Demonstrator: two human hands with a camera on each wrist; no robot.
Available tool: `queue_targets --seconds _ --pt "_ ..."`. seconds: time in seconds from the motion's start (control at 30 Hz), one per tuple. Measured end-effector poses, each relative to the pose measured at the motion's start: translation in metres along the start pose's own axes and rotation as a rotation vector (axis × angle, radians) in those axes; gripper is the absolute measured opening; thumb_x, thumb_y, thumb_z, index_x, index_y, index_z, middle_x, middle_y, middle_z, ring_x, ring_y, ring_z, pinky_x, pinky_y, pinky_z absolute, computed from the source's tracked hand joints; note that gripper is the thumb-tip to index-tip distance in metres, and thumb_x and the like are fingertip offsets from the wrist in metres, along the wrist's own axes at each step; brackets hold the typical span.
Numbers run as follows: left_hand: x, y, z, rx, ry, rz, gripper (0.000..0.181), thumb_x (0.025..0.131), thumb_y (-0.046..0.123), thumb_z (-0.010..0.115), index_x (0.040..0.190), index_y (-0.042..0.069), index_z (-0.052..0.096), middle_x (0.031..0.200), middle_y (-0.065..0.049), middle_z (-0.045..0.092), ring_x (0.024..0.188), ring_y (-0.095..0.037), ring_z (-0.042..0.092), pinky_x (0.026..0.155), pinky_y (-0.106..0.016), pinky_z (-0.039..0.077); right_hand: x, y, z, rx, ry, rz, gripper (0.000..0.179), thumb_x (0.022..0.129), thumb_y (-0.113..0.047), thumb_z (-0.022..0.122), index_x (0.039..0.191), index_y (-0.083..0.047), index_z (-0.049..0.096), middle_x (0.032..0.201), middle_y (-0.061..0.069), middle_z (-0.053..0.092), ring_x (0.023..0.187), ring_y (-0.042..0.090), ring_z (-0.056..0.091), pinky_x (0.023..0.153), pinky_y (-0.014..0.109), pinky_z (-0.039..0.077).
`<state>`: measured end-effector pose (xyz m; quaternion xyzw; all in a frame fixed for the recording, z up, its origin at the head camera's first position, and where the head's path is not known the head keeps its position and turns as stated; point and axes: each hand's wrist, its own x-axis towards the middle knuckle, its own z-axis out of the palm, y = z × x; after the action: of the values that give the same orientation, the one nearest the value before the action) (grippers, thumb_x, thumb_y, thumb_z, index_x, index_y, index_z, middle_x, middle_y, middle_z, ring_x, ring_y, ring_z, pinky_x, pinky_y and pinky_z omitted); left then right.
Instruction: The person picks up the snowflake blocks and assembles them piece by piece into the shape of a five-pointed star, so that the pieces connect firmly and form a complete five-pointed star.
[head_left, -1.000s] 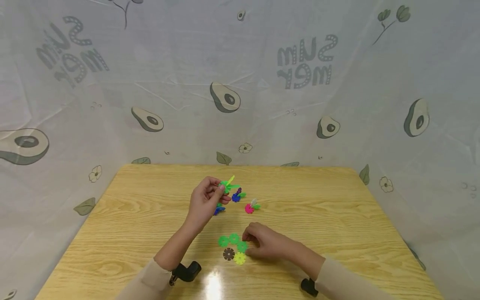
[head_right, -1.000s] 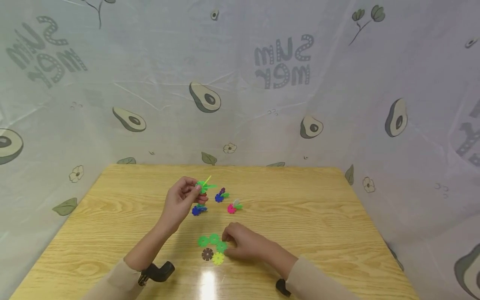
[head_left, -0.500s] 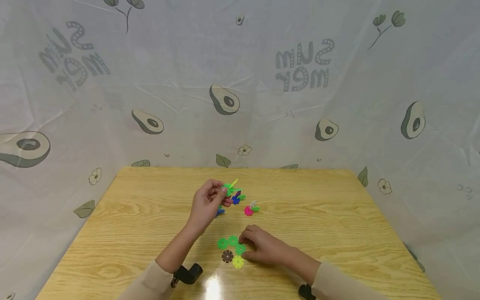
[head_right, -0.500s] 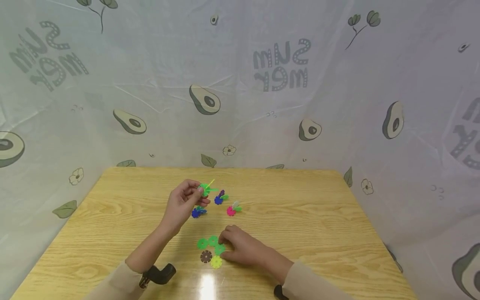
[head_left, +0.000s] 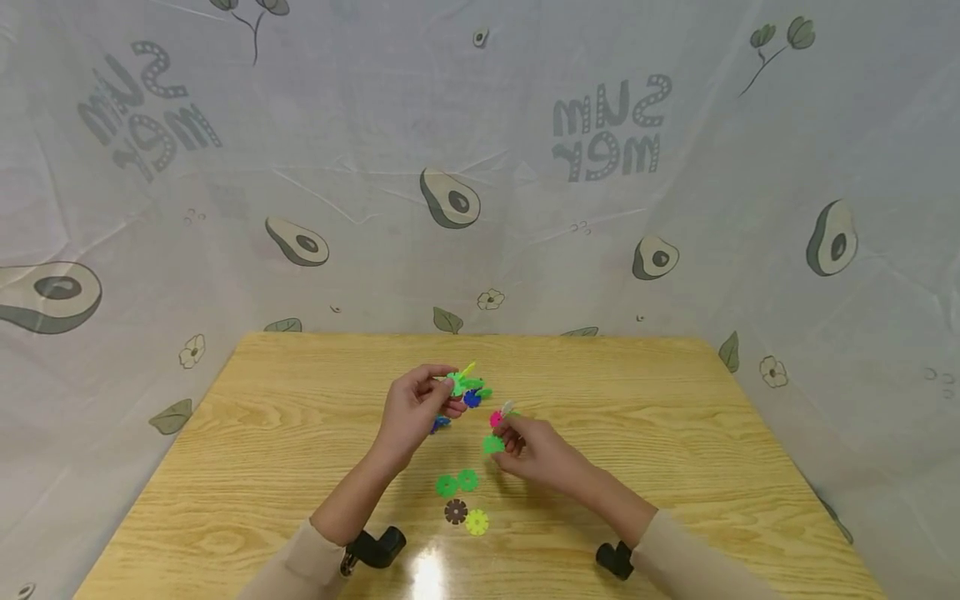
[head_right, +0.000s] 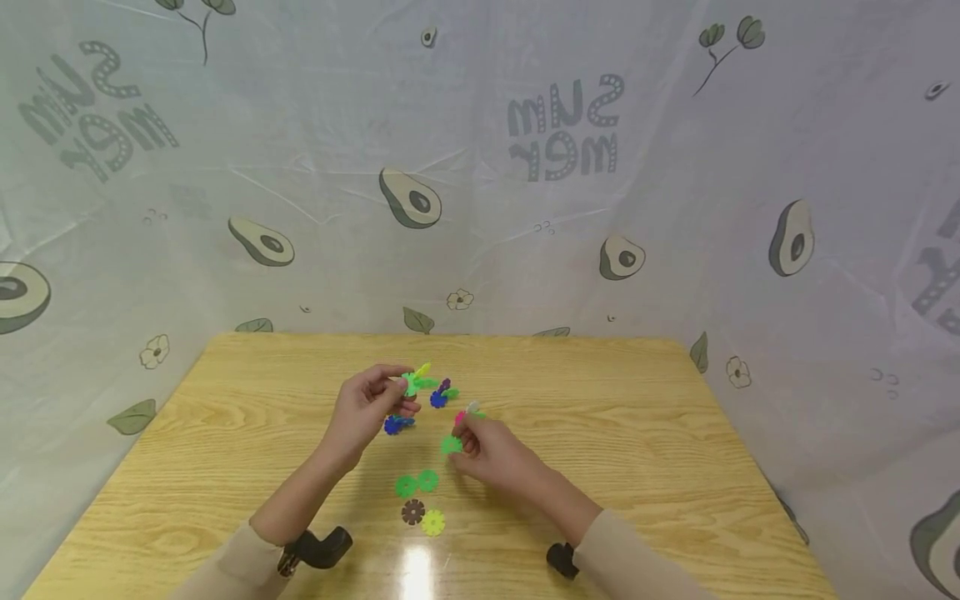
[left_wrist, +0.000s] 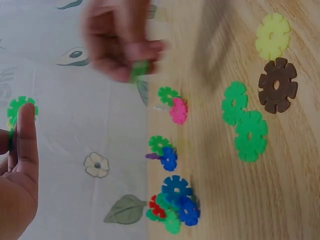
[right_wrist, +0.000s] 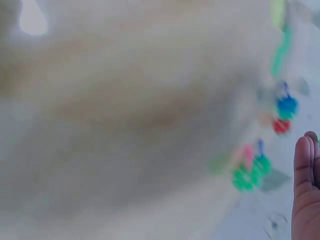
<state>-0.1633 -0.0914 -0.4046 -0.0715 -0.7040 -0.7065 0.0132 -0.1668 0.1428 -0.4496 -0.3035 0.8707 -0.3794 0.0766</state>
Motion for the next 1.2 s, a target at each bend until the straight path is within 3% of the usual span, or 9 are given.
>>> queue_targets --seconds 0.13,0.3,0.4,0.63,0.93,1.2 --pt "-0.001 -0.002 0.001 0.001 0.022 -0.036 0.025 0.106 0.002 0.058 0.128 -0.004 0.066 0.091 -0.023 0.074 0.077 -0.020 0.078 0.073 -0.029 0.067 0.008 -0.010 -0.020 -0.006 0.138 -0.012 0.022 0.097 -0.015 0.075 0.114 -0.003 0.065 0.096 0.003 0.069 0.085 0.006 0.061 0.079 0.038 0.062" --pt "-0.002 -0.004 0.003 -0.009 0.015 -0.052 0.023 0.106 0.001 0.057 0.126 -0.005 0.066 0.089 -0.023 0.073 0.077 -0.021 0.078 0.075 -0.034 0.068 0.018 -0.022 -0.037 -0.018 0.227 -0.025 0.026 0.096 -0.013 0.076 0.117 -0.003 0.065 0.099 0.004 0.070 0.085 0.008 0.063 0.080 0.032 0.061" --pt "-0.002 -0.005 0.004 -0.011 0.007 -0.057 0.024 0.106 0.002 0.057 0.126 -0.006 0.066 0.088 -0.022 0.073 0.076 -0.020 0.078 0.075 -0.035 0.068 0.021 -0.027 -0.042 -0.035 0.233 -0.040 0.027 0.096 -0.013 0.076 0.118 -0.002 0.065 0.100 0.005 0.071 0.086 0.008 0.063 0.080 0.027 0.060" --pt "-0.002 -0.006 0.006 -0.010 0.010 -0.063 0.022 0.105 0.001 0.058 0.125 -0.004 0.067 0.087 -0.021 0.074 0.082 -0.036 0.079 0.074 -0.037 0.068 0.023 -0.032 -0.044 -0.079 0.224 -0.076 0.028 0.096 -0.012 0.076 0.118 0.000 0.064 0.104 0.013 0.072 0.087 0.011 0.064 0.080 0.028 0.060" --pt "-0.002 -0.005 0.005 -0.023 -0.006 -0.061 0.023 0.106 0.001 0.057 0.125 -0.005 0.066 0.089 -0.021 0.074 0.078 -0.023 0.079 0.074 -0.032 0.067 0.022 -0.038 -0.045 -0.141 0.233 -0.127 0.036 0.097 -0.014 0.076 0.129 -0.001 0.068 0.107 0.007 0.074 0.088 0.013 0.068 0.077 0.026 0.060" --pt "-0.001 -0.004 0.004 -0.061 -0.035 -0.079 0.024 0.106 0.001 0.056 0.127 -0.007 0.065 0.094 -0.025 0.074 0.073 -0.013 0.076 0.073 -0.028 0.067 0.019 -0.035 -0.048 -0.178 0.211 -0.216 0.032 0.098 -0.016 0.075 0.127 -0.004 0.070 0.106 0.004 0.072 0.087 0.011 0.065 0.072 0.027 0.059"
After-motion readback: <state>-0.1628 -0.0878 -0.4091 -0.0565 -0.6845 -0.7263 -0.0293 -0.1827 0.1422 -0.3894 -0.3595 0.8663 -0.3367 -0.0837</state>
